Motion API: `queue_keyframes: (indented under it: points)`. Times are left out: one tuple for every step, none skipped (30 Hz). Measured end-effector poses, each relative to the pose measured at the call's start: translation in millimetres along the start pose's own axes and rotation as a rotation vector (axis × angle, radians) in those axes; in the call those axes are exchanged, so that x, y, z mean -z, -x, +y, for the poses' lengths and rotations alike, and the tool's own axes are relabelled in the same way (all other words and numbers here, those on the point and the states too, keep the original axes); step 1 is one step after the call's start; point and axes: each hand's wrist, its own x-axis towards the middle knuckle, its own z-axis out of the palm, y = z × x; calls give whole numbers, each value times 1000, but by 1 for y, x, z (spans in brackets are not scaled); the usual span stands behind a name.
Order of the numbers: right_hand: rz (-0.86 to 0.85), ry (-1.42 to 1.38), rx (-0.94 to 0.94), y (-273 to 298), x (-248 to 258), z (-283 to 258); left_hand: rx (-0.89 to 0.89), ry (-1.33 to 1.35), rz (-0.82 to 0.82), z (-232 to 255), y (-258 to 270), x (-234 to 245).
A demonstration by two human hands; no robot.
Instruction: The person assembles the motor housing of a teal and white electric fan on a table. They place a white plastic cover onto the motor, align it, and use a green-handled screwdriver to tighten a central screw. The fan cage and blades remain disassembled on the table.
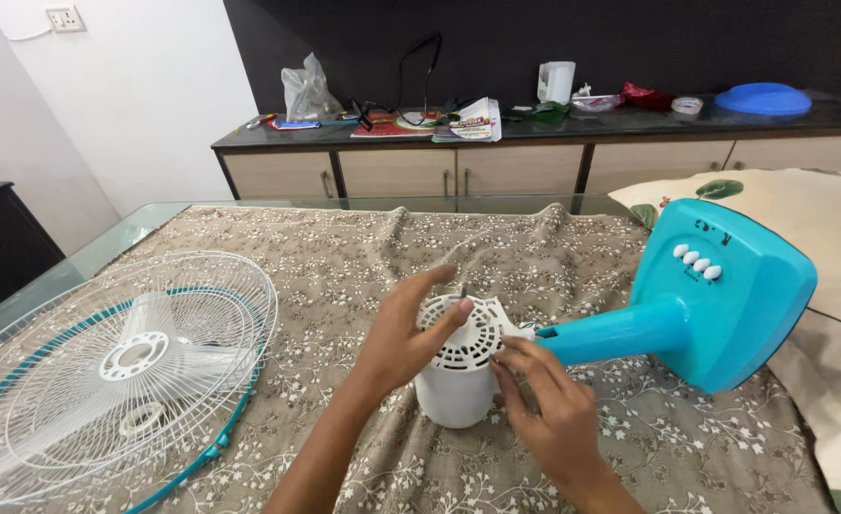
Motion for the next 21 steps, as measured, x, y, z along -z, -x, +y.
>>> queue_keyframes:
  points:
    - [-29, 14, -33, -8, 1, -1, 80, 48, -129, 1, -7, 2]
    - [-57, 28, -66, -17, 1, -2, 24, 76, -198, 1, -11, 3]
    - [-113, 42, -93, -27, 2, -1, -38, 104, -263, 0, -19, 4]
    - [-169, 56, -121, -36, 2, 0, -101, 131, -327, 0, -26, 5]
    - [-228, 72, -152, -43, 4, 0, -41, 165, -350, 0, -29, 4]
    - [-293, 58, -179, -49, 5, -1, 20, 199, -372, 0, -31, 3]
    - [-360, 42, -209, -52, 5, -3, 84, 232, -397, 0, -31, 2]
    - [-427, 26, -239, -55, 6, -4, 79, 219, -361, 2, -28, -1]
    - [-451, 9, -258, -60, 7, -4, 76, 203, -324, 4, -25, -4]
    - [-475, -8, -278, -65, 8, -4, 73, 187, -287, 6, -24, -5]
    - [-498, -28, -298, -70, 9, -5, 55, 162, -298, 8, -25, -3]
    - [-559, -7, -303, -77, 11, -3, 37, 138, -309, 9, -25, -1]
    - [-628, 11, -313, -81, 14, -3, 26, 116, -323, 11, -20, 1]
    - [-696, 30, -322, -84, 17, -3, 18, 162, -399, 12, -17, 6]
    - [-742, 53, -302, -87, 21, -2, 8, 209, -478, 11, -20, 14]
    - [-788, 75, -282, -90, 25, -2, -2, 257, -556, 11, -22, 19]
    - [-835, 100, -260, -92, 28, -2, -58, 243, -547, 12, -21, 21]
    - [-873, 110, -258, -94, 30, -1, -114, 228, -538, 13, -20, 23]
    - [-916, 119, -256, -94, 33, -1, -165, 217, -529, 13, -18, 23]
    - [-959, 127, -254, -94, 35, -1, -165, 201, -528, 14, -16, 22]
    - [-939, 116, -235, -92, 35, -1, -168, 180, -525, 15, -16, 23]
